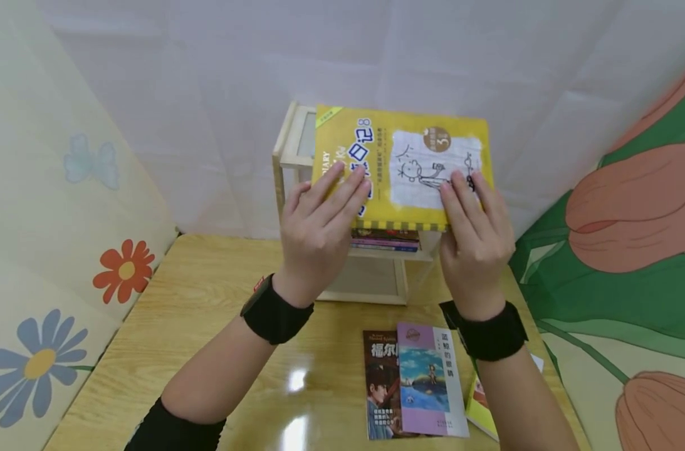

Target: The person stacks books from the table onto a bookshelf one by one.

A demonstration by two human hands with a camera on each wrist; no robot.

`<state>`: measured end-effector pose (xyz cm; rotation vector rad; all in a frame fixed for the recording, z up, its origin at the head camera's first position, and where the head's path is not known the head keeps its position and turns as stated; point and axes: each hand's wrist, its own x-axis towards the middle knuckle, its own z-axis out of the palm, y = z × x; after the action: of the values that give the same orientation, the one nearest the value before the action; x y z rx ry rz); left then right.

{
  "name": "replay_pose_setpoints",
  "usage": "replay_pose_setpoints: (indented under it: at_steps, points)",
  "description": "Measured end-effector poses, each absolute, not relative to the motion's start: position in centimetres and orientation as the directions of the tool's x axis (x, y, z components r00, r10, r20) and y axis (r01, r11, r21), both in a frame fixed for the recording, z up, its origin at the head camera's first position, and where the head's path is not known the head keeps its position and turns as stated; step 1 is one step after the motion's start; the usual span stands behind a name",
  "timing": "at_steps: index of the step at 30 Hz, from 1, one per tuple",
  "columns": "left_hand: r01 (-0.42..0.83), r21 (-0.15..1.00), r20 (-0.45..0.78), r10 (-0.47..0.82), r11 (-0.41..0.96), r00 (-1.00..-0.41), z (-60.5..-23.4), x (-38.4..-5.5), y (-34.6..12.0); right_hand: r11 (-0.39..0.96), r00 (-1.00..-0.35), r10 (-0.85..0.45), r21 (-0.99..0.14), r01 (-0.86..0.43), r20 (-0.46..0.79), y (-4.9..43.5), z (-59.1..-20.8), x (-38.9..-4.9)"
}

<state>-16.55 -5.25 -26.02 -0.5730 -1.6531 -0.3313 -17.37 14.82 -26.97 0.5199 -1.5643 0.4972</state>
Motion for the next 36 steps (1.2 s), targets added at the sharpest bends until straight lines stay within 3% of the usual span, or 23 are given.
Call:
replay_pose_setpoints:
  at_steps: [5, 12, 23, 28, 36]
  points:
    - [0.525, -0.084, 0.978, 0.17, 0.847, -0.118, -25.8, -18.2, -5.7, 0.823, -0.122, -0.083, -0.002, -0.568, 0.989, 14.6, -26.5, -18.9]
    - [0.528, -0.071, 0.959, 0.203, 0.846, -0.197, -25.2, -20.4, -6.4, 0.85, -0.287, -0.157, -0.019, -0.527, 0.945, 14.5, -26.1, -20.6]
    - [0.595, -0.007, 0.909, 0.253, 0.803, -0.331, -25.3, -21.6, -7.2, 0.875, -0.468, -0.231, -0.028, -0.483, 0.853, 14.5, -25.4, -21.6]
    - [0.661, 0.044, 0.877, 0.288, 0.749, -0.384, -25.4, -21.0, -8.0, 0.834, -0.499, -0.273, -0.057, -0.549, 0.823, 15.3, -25.3, -21.3]
    - [0.738, 0.032, 0.863, 0.354, 0.674, -0.36, -25.6, -21.0, -8.7, 0.762, -0.524, -0.341, -0.096, -0.64, 0.781, 16.6, -25.3, -20.8]
